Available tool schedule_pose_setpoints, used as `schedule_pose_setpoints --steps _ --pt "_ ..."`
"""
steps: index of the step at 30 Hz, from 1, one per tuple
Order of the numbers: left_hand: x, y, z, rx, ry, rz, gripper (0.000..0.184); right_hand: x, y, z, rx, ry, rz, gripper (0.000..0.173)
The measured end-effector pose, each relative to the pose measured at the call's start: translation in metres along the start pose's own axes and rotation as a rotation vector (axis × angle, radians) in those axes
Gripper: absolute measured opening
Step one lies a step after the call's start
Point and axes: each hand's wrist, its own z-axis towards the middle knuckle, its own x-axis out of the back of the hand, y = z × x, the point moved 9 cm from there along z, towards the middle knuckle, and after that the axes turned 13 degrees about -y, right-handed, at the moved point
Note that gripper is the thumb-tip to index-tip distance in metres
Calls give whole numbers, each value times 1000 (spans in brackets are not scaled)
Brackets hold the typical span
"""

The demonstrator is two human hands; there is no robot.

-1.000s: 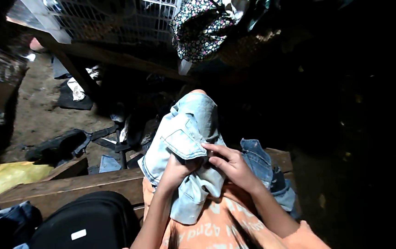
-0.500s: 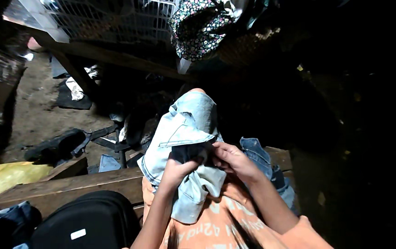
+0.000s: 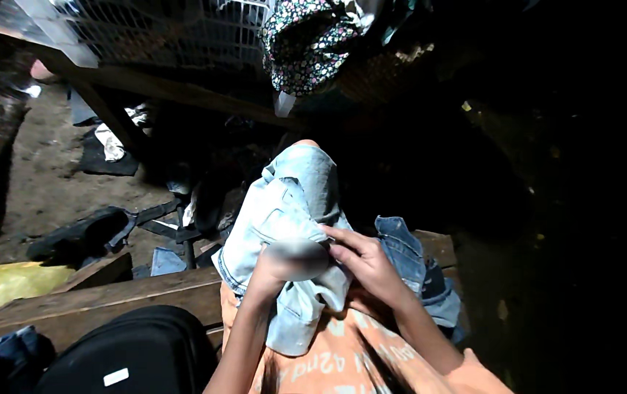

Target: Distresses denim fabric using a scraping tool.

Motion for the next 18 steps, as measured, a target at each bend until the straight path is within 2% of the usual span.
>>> schedule_pose_setpoints --steps 2,3,6,8,10,12,13,15,18 --pt "0 0 -1 45 28 -5 42 -2 2 2 -6 -33 155 36" --pt "1 0 -2 57 37 -1 42 -3 2 1 -7 -42 101 39" --pt "1 1 0 47 28 -8 46 -4 -7 -6 26 12 -279 47" --pt "0 1 1 26 -3 -12 52 -4 -10 -8 34 22 -384 47" --pt "1 -1 2 24 -5 -14 52 -4 -4 -5 11 3 -270 44" --pt "1 -2 1 70 31 -19 48 -4 8 -2 -43 -40 -28 42" --pt "0 -2 1 75 46 -20 45 -4 12 -3 -57 0 15 43" --pt "1 -1 0 43 44 -9 45 -4 12 -11 -46 102 -98 49" --pt "2 3 1 2 47 19 51 -7 -3 -23 108 146 -293 57"
